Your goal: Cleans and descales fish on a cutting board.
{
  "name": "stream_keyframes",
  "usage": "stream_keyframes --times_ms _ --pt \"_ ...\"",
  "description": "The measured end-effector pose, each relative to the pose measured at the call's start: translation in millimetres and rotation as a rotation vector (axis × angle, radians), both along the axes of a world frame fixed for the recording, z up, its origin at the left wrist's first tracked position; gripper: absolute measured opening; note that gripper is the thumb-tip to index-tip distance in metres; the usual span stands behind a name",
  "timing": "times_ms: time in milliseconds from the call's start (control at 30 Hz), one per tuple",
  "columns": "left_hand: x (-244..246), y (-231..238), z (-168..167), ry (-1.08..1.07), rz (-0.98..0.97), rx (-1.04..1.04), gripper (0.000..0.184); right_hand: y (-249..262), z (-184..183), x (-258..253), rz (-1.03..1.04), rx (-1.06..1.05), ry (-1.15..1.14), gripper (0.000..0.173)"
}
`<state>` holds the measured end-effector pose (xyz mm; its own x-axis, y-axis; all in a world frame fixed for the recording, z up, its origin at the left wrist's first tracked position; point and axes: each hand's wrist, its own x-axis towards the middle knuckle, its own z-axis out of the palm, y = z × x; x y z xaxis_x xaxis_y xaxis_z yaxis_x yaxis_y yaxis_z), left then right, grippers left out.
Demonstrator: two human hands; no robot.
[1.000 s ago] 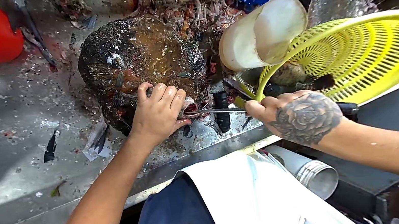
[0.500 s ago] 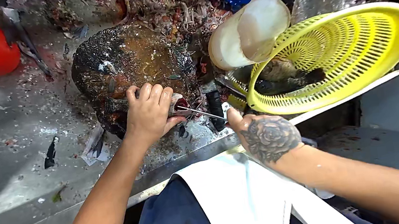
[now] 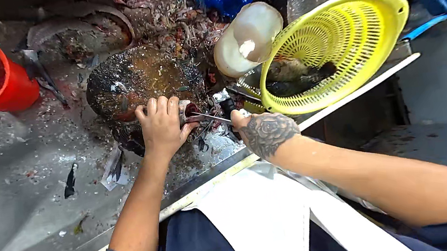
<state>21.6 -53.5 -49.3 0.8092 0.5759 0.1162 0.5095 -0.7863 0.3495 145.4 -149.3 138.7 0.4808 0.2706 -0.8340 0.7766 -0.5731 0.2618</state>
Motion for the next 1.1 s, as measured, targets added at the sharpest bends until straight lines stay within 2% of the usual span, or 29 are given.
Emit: stream_keyframes --times_ms 100,200,267,333,433,533,633,800,867,933,1100 --pt "0 3 1 0.027 -0.012 0.012 0.083 -37 -42 20 0.081 0.124 -0.011 0.025" --pt "2 8 6 0.073 -0.046 -0.001 0.085 -52 -62 40 0.064 0.185 0.127 0.034" --pt "1 8 8 0.099 -0.066 -0.015 0.084 -51 -55 32 0.077 0.177 0.085 0.033" --pt "3 11 9 0.118 -0.064 -0.007 0.081 -34 -29 13 0.133 0.132 -0.059 0.027" --pt "3 12 11 0.148 -0.064 -0.017 0.078 -9 -1 -5 0.210 0.042 -0.139 0.024" --pt "4 7 6 0.098 -0.021 -0.037 0.077 -4 -11 -7 0.252 0.037 -0.178 0.023" --pt "4 3 4 0.050 0.044 -0.050 0.078 -11 -21 -9 0.136 0.071 -0.173 0.027" --pt "2 -1 4 0.024 0.055 -0.060 0.078 -7 -14 -24 -0.037 0.111 -0.103 0.030" --pt "4 -1 5 0.031 0.054 -0.061 0.078 -25 -38 -8 -0.051 0.155 -0.069 0.027" --pt "4 -3 5 0.045 0.062 -0.053 0.079 -42 -66 7 -0.104 0.185 -0.001 0.031" --pt "4 -2 3 0.084 0.095 -0.059 0.085 -57 -93 39 -0.449 0.333 0.336 0.042"
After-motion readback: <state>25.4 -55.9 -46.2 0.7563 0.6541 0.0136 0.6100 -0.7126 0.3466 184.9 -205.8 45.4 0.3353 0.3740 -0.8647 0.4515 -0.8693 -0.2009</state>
